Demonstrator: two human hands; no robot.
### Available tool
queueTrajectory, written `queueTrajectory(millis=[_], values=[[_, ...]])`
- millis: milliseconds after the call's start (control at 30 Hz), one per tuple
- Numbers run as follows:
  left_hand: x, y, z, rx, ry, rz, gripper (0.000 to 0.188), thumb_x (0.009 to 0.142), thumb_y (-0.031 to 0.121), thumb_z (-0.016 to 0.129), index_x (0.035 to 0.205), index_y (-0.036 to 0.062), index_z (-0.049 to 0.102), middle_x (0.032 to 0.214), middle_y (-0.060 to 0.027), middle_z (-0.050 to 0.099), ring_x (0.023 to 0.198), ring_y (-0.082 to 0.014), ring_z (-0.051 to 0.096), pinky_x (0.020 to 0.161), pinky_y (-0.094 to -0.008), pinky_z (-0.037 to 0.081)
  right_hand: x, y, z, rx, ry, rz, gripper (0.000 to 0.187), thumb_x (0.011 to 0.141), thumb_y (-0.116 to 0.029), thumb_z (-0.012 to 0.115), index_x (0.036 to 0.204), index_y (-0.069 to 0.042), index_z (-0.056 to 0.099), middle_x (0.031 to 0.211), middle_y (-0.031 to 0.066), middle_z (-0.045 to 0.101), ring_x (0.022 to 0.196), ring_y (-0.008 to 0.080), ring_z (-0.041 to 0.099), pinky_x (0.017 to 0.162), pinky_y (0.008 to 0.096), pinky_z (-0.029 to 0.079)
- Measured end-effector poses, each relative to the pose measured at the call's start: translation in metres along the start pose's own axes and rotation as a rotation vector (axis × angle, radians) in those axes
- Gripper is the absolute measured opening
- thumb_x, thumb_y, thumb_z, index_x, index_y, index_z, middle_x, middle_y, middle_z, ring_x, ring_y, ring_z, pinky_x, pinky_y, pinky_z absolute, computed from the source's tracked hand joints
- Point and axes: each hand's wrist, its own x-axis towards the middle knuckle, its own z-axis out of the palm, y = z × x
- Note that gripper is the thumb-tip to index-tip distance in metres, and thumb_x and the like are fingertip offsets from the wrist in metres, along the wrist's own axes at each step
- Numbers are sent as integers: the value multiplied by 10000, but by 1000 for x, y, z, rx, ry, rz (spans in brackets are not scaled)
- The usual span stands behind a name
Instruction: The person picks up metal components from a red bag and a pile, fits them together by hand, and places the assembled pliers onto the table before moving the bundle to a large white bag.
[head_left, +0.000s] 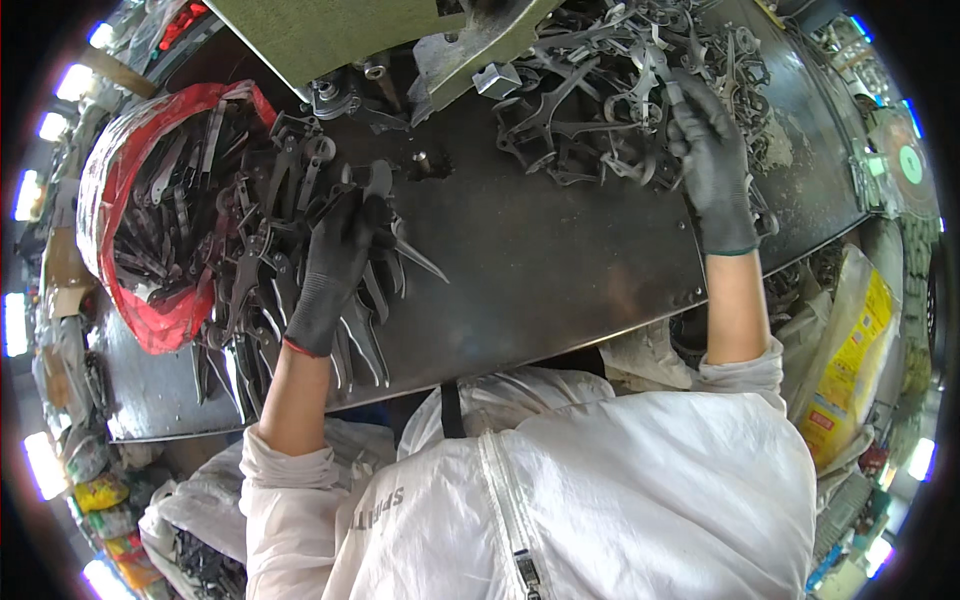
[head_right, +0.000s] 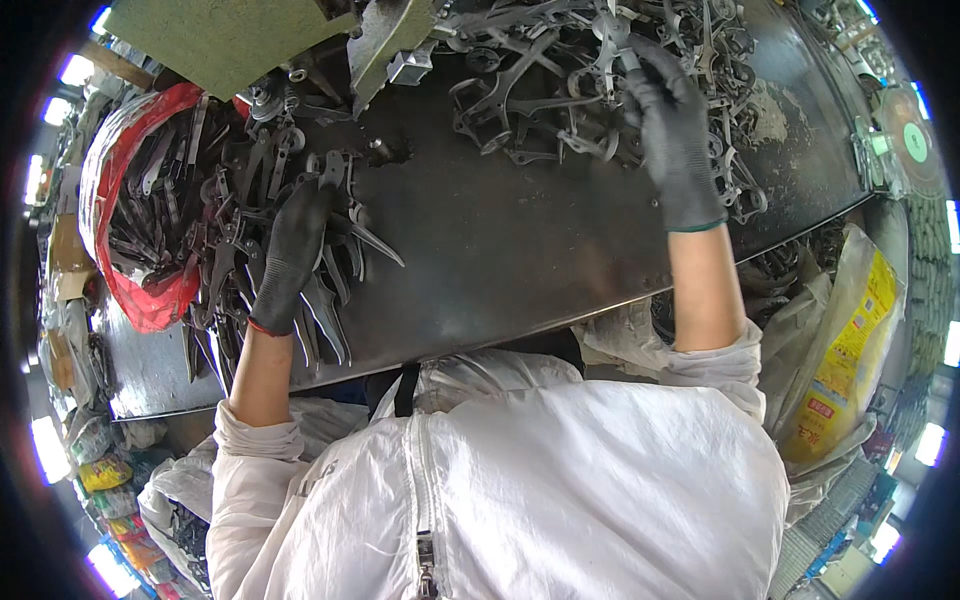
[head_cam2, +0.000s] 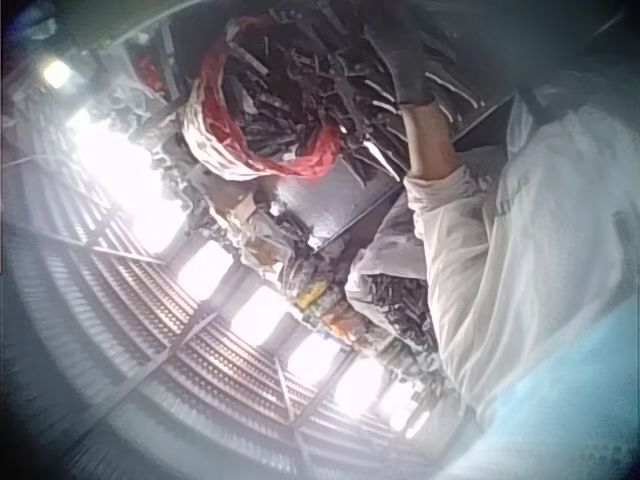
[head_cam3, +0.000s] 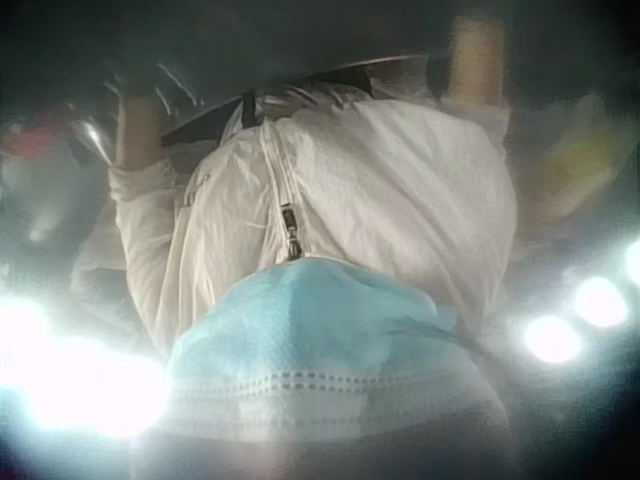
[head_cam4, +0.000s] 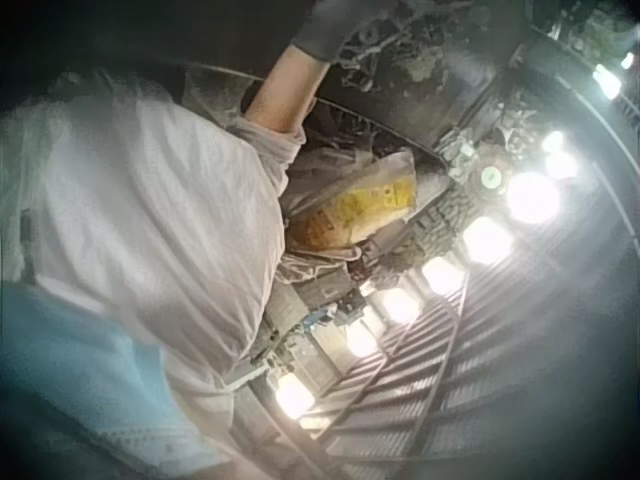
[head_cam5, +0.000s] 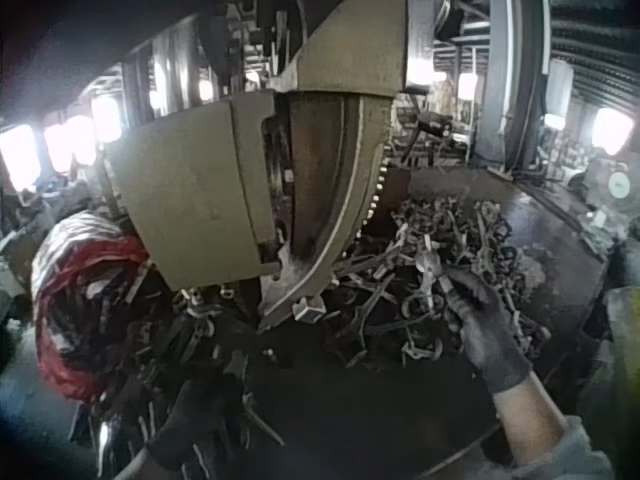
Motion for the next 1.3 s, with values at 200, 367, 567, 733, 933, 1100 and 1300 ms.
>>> queueTrajectory(millis=[200,367,567,733,933,1100,1300], values=[[2,-34,10,-139,230,380,223,1055,132,510,1208,19,626,1085,-124,659,727,-202,679,655,-305,553,-29,-27,52,-190,-190,2,478,1020,5,538,1472,-150,533,1241,35,629,741,39,562,606,214,480],[4,-22,9,-358,185,25,331,1055,278,579,1223,-4,616,892,-47,670,694,-119,659,591,-268,534,6,-64,38,-373,29,-418,447,1026,-6,540,1466,-75,503,1402,88,606,1131,180,627,969,314,516],[-6,7,-1,-458,173,-91,254,1037,252,589,1106,9,615,929,-67,681,706,-144,689,623,-303,540,52,-59,17,-1002,134,-1115,325,1038,-83,573,1363,-87,564,875,5,604,681,76,536,595,279,464],[-6,-8,-1,-423,186,-53,266,1050,266,586,1090,4,593,871,-43,661,672,-111,658,588,-273,527,11,-104,60,-533,-102,-274,396,1011,-99,605,1401,-56,548,999,57,704,677,101,616,583,291,514],[11,1,-10,-371,54,-41,335,1050,304,585,1160,-13,600,960,-72,683,745,-154,660,696,-329,550,-46,-37,138,80,-484,242,365,1016,-127,625,1349,9,565,976,75,690,661,102,642,589,238,547],[23,-21,-5,-352,140,42,537,1071,362,525,1425,-42,497,1192,-142,678,1004,-185,687,889,-311,552,-51,-5,192,442,-363,535,351,984,-95,657,1296,51,586,1049,100,700,808,145,675,635,265,577],[32,16,-8,-301,9,15,547,1092,371,479,1442,-49,479,1341,-177,625,1198,-228,626,1038,-338,491,-48,11,196,386,-393,361,341,979,-78,646,1294,44,604,1064,113,698,847,143,678,653,278,588]])
